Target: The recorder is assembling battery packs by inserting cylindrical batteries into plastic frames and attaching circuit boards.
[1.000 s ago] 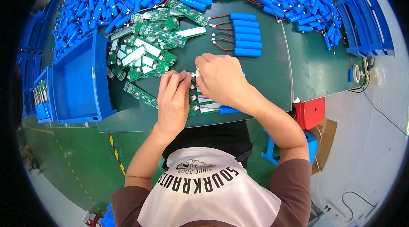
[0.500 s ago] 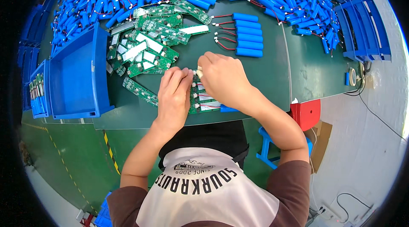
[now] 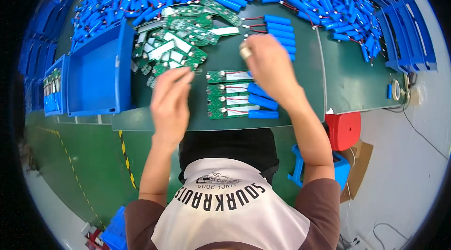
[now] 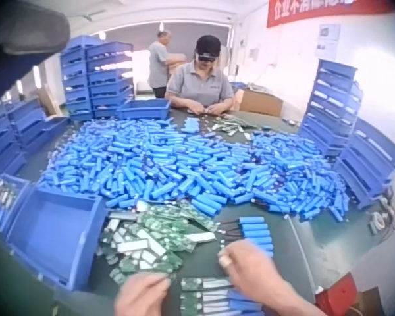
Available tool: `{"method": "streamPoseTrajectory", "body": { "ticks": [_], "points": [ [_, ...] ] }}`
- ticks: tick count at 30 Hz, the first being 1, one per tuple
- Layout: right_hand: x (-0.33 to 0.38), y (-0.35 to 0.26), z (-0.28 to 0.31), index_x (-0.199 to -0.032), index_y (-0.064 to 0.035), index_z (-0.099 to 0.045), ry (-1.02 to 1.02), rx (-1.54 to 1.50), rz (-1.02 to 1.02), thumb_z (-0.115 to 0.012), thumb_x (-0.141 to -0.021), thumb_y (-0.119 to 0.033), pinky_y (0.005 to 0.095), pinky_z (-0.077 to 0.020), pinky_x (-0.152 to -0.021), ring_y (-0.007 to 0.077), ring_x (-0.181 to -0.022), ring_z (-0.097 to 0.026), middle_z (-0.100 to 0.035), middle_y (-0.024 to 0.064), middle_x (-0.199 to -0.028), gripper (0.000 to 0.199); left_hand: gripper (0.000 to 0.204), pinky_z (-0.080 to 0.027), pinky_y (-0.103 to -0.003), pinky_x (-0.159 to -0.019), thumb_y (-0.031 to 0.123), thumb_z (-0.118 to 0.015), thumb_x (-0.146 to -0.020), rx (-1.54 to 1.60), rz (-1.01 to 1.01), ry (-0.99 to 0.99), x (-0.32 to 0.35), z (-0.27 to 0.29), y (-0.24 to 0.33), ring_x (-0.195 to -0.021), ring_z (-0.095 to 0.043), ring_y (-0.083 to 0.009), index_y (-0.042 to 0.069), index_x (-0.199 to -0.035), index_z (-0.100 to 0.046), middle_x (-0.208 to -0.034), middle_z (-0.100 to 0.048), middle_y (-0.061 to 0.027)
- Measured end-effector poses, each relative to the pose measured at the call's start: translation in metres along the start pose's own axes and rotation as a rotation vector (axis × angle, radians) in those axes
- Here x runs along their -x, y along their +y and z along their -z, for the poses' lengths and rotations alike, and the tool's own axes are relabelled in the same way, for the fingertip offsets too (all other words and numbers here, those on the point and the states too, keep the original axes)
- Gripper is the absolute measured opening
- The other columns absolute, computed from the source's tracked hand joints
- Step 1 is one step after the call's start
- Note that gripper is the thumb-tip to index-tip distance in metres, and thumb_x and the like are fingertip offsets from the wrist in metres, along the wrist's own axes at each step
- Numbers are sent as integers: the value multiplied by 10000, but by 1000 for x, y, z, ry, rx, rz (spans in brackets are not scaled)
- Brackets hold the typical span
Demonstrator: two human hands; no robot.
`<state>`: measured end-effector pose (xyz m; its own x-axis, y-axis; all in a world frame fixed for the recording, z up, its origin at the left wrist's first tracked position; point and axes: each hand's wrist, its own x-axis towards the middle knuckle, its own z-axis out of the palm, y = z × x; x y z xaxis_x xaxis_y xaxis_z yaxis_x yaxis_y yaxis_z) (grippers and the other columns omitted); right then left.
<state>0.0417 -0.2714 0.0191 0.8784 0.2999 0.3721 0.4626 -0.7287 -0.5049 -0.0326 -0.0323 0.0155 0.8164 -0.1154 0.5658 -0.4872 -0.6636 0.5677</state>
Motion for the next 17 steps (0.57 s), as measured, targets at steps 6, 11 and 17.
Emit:
{"method": "streamPoseTrajectory", "body": {
  "ticks": [6,11,17],
  "points": [
    [-9,25,-1,-937,-21,-624,34,394,146,-680,-867,-33,428,-456,-761,312,-851,-559,-614,114,-869,91,290,-485,-449,-967,-100,-700,-746,-368,-51,-233,17,50,-22,-1171,-591,-350,6,-1016,-697,-1155,-663,-114],
    [-14,28,-2,-979,9,-622,150,-127,-9,-628,-936,-25,342,-457,-678,184,-757,-558,-623,67,-832,56,192,-536,-377,-754,-122,-749,-750,-90,-151,163,-16,15,-19,-838,-657,-302,14,-880,-708,-891,-694,-101],
    [-17,36,15,-1056,4,-634,86,-675,-293,-594,-986,-32,220,-398,-577,38,-658,-504,-604,-25,-802,88,145,-508,-364,-808,-1,-669,-758,-249,-370,-376,-66,-65,7,-948,-627,-255,28,-896,-702,-978,-647,-81]
  ]
}}
